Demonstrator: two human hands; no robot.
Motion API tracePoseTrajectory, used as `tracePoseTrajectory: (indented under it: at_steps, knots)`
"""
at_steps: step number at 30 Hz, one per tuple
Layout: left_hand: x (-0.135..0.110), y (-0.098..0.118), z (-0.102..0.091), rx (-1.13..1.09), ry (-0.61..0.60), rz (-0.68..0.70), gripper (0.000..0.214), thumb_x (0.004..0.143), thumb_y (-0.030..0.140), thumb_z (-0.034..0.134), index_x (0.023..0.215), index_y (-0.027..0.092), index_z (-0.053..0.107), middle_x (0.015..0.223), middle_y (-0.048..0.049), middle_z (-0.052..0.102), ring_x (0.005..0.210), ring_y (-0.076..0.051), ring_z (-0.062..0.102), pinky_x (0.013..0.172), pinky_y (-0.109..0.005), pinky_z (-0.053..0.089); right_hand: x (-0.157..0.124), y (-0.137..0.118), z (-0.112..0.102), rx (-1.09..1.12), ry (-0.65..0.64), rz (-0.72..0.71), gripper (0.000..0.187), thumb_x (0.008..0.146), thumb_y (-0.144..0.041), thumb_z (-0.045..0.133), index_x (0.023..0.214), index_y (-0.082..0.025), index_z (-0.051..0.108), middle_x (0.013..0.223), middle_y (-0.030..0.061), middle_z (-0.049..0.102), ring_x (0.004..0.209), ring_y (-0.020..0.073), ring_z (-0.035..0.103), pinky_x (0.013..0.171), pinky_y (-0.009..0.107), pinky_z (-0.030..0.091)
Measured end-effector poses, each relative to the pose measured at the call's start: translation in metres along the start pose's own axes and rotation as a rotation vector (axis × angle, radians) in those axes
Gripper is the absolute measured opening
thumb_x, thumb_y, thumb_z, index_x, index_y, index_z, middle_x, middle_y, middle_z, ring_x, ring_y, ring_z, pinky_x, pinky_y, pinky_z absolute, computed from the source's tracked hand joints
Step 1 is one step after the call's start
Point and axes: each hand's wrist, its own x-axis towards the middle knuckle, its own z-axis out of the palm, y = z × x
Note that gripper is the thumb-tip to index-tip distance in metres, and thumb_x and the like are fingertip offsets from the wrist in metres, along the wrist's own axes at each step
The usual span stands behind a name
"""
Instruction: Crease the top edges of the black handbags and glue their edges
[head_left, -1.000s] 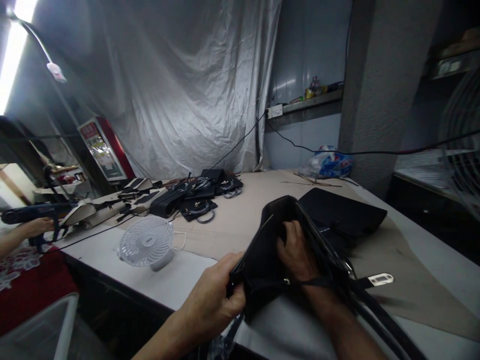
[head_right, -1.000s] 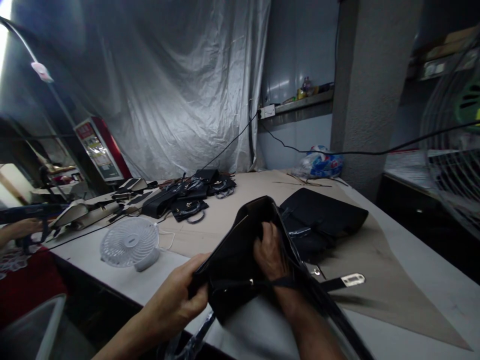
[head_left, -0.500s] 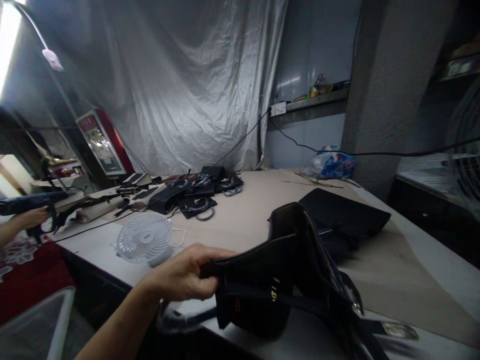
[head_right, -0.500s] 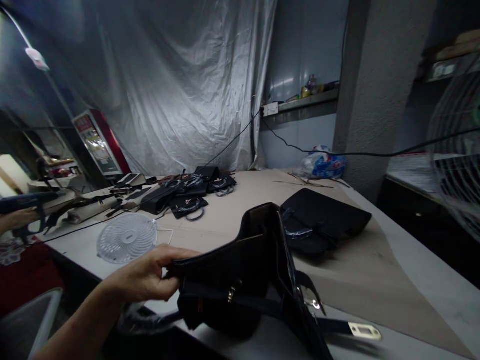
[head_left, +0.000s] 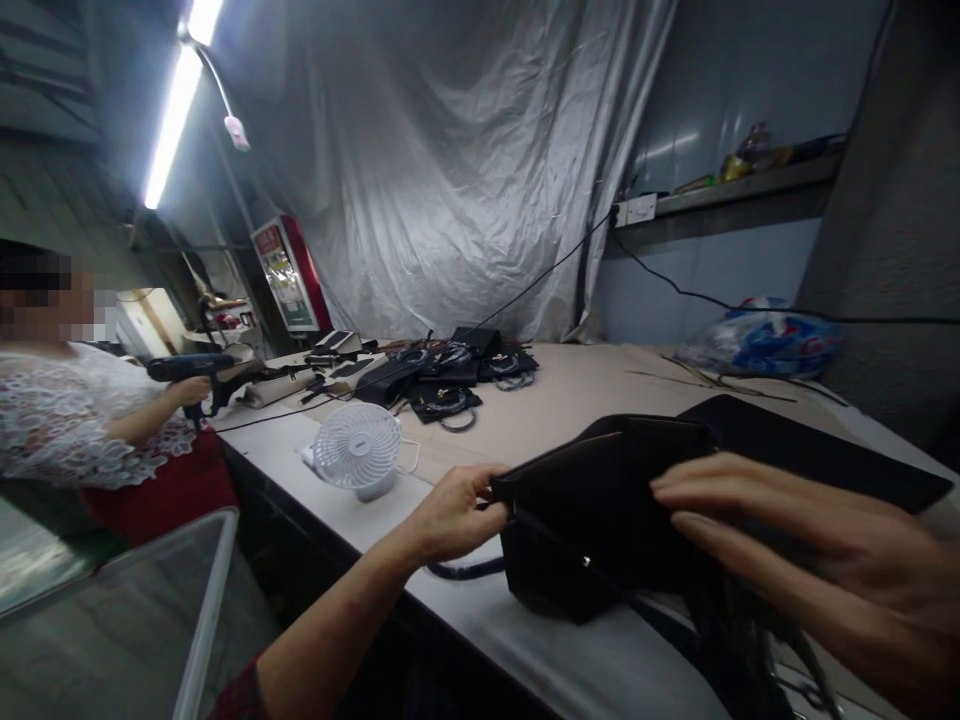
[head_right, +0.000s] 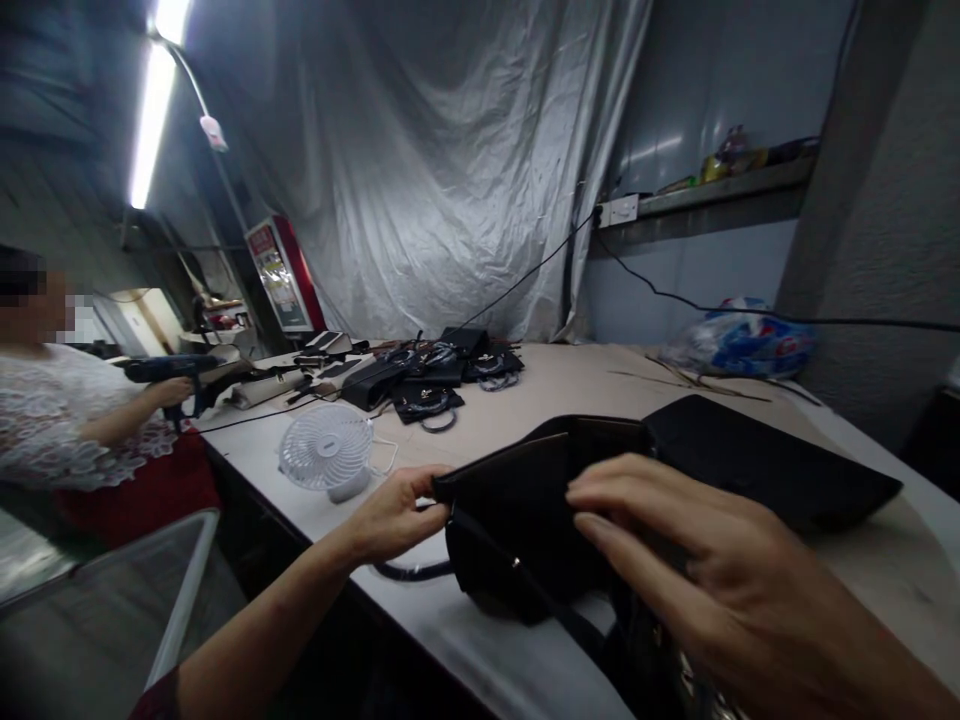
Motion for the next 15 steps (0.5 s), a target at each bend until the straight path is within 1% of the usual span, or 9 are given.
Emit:
tracePoseTrajectory:
  at_steps: [1,3,5,8,11,13,15]
  knots:
    - [0.0,0.0,0.0,-0.009,0.021,0.004,0.038,0.073,0.007,0.046,0.103,0.014,0.069,0.093,-0.0028,0.07,0.089,-0.017,0.062,0.084,-0.027,0.048,0.014,-0.001,0.001,0.008,-0.069,-0.069,0.025,0.089,-0.044,0.053,0.098,-0.026,0.068,0.104,0.0046,0.065,0.095,0.0203,0.061,0.082,0.032,0.053]
    - [-0.001,0.001,-0.001,-0.018,0.057,0.016,0.047,0.071,0.005,0.048,0.112,0.017,0.067,0.101,-0.0031,0.071,0.097,-0.019,0.062,0.09,-0.029,0.047,0.038,-0.002,0.009,-0.029,-0.127,-0.147,0.02,0.09,-0.036,0.054,0.1,-0.025,0.067,0.106,0.0039,0.064,0.101,0.0207,0.057,0.089,0.036,0.049]
    - [-0.002,0.002,-0.002,-0.005,0.084,0.041,0.052,0.069,0.003,0.049,0.116,0.019,0.066,0.108,-0.0026,0.07,0.104,-0.02,0.061,0.094,-0.029,0.045,0.054,-0.005,0.021,-0.079,-0.172,-0.195,0.017,0.089,-0.033,0.056,0.099,-0.025,0.067,0.103,0.0034,0.064,0.104,0.0215,0.053,0.091,0.038,0.046]
    - [-0.004,0.004,-0.003,0.008,0.09,0.05,0.046,0.075,0.007,0.052,0.116,0.02,0.066,0.107,-0.0016,0.071,0.105,-0.02,0.062,0.095,-0.029,0.045,0.064,-0.01,0.036,-0.123,-0.266,-0.257,0.014,0.087,-0.032,0.06,0.094,-0.024,0.069,0.093,0.0029,0.064,0.098,0.0213,0.05,0.086,0.037,0.043]
    - [-0.004,0.004,-0.003,-0.025,0.081,0.015,0.034,0.084,0.021,0.056,0.117,0.019,0.066,0.106,-0.0033,0.071,0.101,-0.021,0.063,0.092,-0.029,0.046,0.067,-0.015,0.043,-0.137,-0.32,-0.272,0.011,0.087,-0.033,0.061,0.087,-0.025,0.069,0.086,0.0018,0.064,0.091,0.0205,0.05,0.08,0.037,0.039]
    - [-0.003,0.003,-0.001,-0.04,0.08,0.011,0.032,0.085,0.027,0.058,0.115,0.018,0.067,0.107,-0.0038,0.071,0.099,-0.021,0.063,0.092,-0.028,0.046,0.069,-0.017,0.046,-0.13,-0.374,-0.272,0.013,0.087,-0.033,0.061,0.081,-0.024,0.068,0.081,0.0007,0.064,0.087,0.0195,0.05,0.077,0.036,0.035]
    - [-0.002,0.001,0.001,-0.042,0.071,0.012,0.032,0.085,0.028,0.06,0.115,0.018,0.068,0.106,-0.0035,0.071,0.098,-0.02,0.063,0.09,-0.028,0.046,0.072,-0.018,0.048,-0.134,-0.429,-0.258,0.018,0.089,-0.031,0.059,0.075,-0.022,0.067,0.076,0.0003,0.065,0.082,0.0184,0.051,0.074,0.035,0.031]
